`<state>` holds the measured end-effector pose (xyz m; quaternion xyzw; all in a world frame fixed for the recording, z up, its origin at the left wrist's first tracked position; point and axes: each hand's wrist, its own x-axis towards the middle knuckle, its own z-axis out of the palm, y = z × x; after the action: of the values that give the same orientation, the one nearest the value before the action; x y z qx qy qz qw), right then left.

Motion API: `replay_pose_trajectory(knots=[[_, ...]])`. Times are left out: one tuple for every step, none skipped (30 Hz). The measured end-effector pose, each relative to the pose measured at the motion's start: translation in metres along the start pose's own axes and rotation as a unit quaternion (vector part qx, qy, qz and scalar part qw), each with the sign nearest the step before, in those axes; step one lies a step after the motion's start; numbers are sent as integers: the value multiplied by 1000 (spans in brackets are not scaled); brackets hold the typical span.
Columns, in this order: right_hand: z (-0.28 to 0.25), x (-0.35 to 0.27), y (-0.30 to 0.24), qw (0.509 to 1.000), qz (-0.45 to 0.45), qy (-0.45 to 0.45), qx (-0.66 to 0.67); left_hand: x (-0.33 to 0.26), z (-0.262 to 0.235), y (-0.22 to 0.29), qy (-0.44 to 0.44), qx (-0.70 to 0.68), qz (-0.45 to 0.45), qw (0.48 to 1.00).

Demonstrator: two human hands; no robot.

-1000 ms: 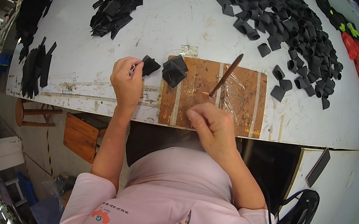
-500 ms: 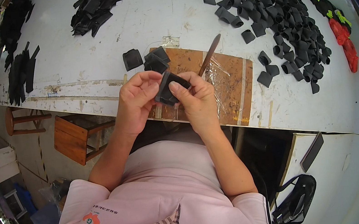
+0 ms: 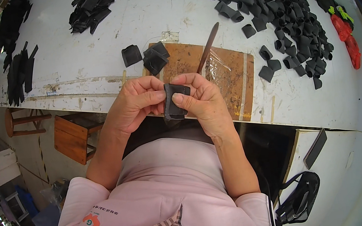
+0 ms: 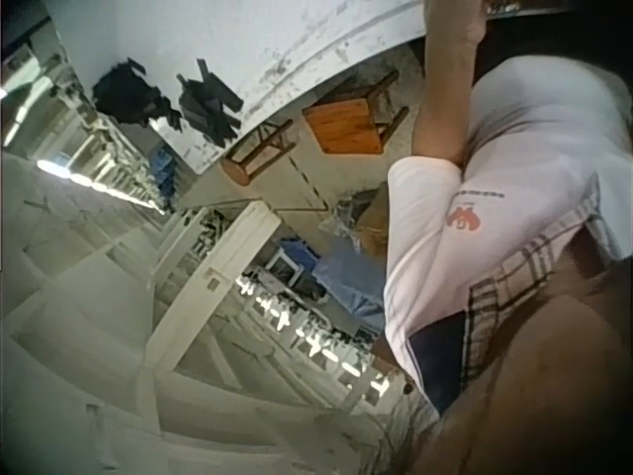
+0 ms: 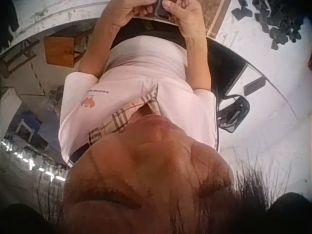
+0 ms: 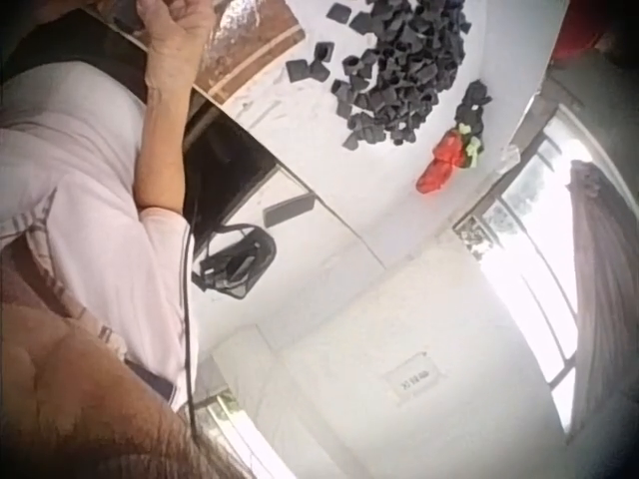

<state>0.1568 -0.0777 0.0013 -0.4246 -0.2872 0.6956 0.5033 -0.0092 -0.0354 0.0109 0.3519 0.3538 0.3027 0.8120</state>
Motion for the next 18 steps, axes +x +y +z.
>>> replay_pose_trajectory(knots=[[1, -1, -1, 999, 6, 17, -37, 0, 1, 0, 0, 0, 0, 1000], [2, -2, 1, 999, 6, 17, -37, -1, 5, 1, 28, 40, 29, 998], [2, -3, 2, 939, -109, 101, -312, -1, 8, 2, 56, 80, 58, 993], [2, -5, 3, 785, -213, 176, -555, -3, 12, 1, 56, 82, 59, 993], [2, -8, 1, 784, -215, 177, -555, -5, 16, 0, 94, 178, 119, 972], [1, -12, -1, 804, -243, 182, -512, -6, 20, -1, 126, 272, 179, 937], [0, -15, -3, 820, -272, 187, -468, -6, 25, -2, 120, 272, 183, 937], [2, -16, -2, 871, -270, 149, -383, -8, 31, -3, 123, 292, 208, 925], [6, -16, -1, 911, -268, 109, -293, -8, 36, -5, 125, 312, 233, 912], [8, -17, -1, 898, -278, 120, -319, -8, 39, -9, 116, 301, 269, 907], [10, -17, -1, 884, -288, 131, -344, -7, 42, -10, 107, 301, 273, 907], [10, -16, -1, 860, -328, 141, -364, -7, 46, -12, 141, 347, 313, 873], [13, -15, -3, 856, -332, 149, -367, -5, 49, -13, 174, 390, 351, 834], [15, -15, -4, 810, -367, 162, -428, 0, 48, -21, 199, 403, 392, 803], [18, -14, -5, 758, -400, 172, -486, 1, 50, -23, 193, 402, 396, 803], [18, -13, -5, 738, -411, 181, -503, 3, 54, -25, 220, 302, 348, 860], [16, -13, -5, 735, -414, 185, -504, 4, 57, -25, 244, 197, 292, 903], [12, -11, -6, 745, -399, 206, -494, 3, 60, -8, 226, 138, 212, 941]])
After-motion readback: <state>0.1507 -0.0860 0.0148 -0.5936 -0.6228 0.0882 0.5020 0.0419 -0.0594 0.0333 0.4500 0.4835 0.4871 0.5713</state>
